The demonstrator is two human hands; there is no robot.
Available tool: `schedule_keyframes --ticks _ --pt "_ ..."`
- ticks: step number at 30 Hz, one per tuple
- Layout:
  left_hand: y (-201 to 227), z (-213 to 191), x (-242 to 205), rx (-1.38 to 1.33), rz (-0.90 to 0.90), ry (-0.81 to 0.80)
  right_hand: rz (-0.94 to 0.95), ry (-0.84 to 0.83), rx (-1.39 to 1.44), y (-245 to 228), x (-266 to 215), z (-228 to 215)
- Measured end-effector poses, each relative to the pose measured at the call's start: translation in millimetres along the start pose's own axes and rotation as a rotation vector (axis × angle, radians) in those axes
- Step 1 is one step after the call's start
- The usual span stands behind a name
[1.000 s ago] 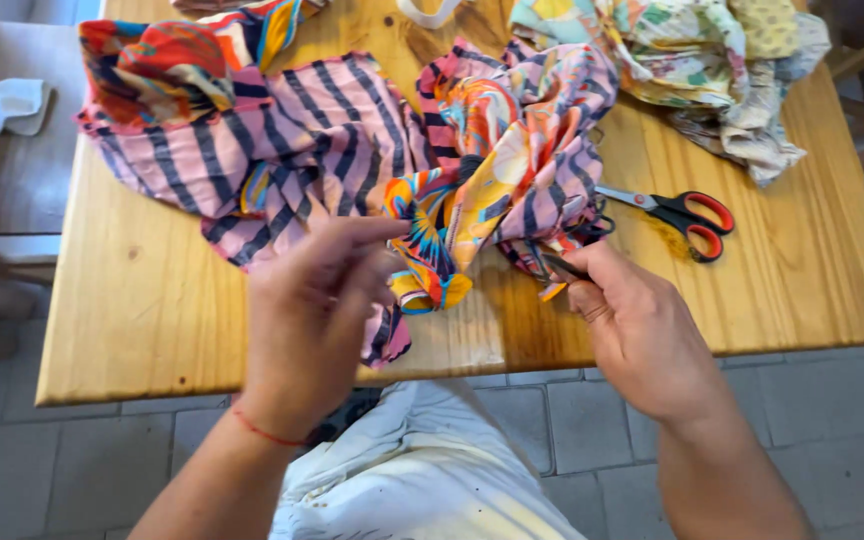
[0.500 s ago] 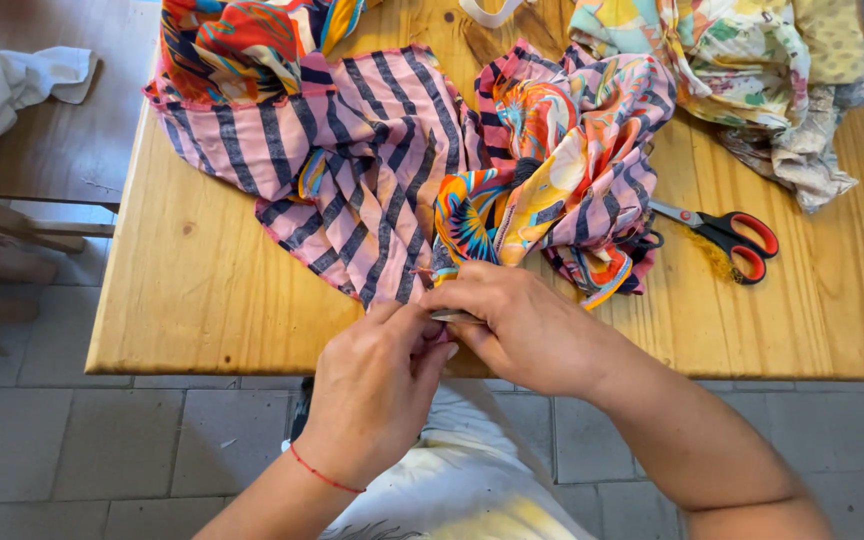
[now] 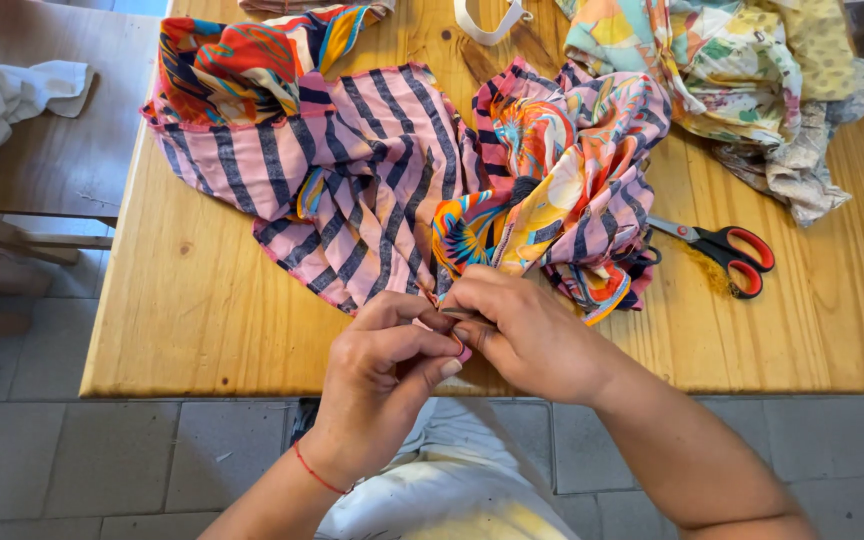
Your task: Cutting and adjusting a piece of colorful striped fabric to prepare it for sewing.
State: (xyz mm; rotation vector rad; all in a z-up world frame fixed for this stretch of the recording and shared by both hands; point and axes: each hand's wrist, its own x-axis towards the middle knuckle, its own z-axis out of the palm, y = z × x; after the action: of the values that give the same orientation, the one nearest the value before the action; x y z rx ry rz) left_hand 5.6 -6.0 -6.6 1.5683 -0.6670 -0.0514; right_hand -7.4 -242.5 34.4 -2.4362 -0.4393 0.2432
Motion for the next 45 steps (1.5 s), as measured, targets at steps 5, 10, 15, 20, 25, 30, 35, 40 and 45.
schedule_keyframes --ticks 5,10,15,20,25,30,35,40,45 --pt "-7 3 3 -0.228 0.02 0.009 0.03 -0.012 0.066 -3 12 -4" --pt "-24 2 2 -0.205 -0.21 0.105 0.126 0.122 -0.073 -3 0 -8" --pt "-25 2 6 -0.131 -0.308 0.092 0.057 0.162 -0.005 -15 -29 -7" --pt "-27 3 4 -0.113 -0.307 0.105 -0.026 0.317 0.002 -17 -35 13" --pt "-27 4 5 -0.1 -0.326 0.113 -0.031 0.427 -0.047 -23 -35 18" --pt "-29 5 1 -0.151 -0.29 0.153 0.017 0.417 -0.093 -20 -39 20" --pt "-29 5 2 -0.129 -0.307 0.154 0.024 0.392 -0.101 -22 -37 20" --pt "-29 5 2 -0.124 -0.304 0.151 0.009 0.372 -0.112 -22 -34 20" --pt "-30 4 1 -0.13 -0.305 0.139 0.002 0.352 -0.124 -25 -31 18"
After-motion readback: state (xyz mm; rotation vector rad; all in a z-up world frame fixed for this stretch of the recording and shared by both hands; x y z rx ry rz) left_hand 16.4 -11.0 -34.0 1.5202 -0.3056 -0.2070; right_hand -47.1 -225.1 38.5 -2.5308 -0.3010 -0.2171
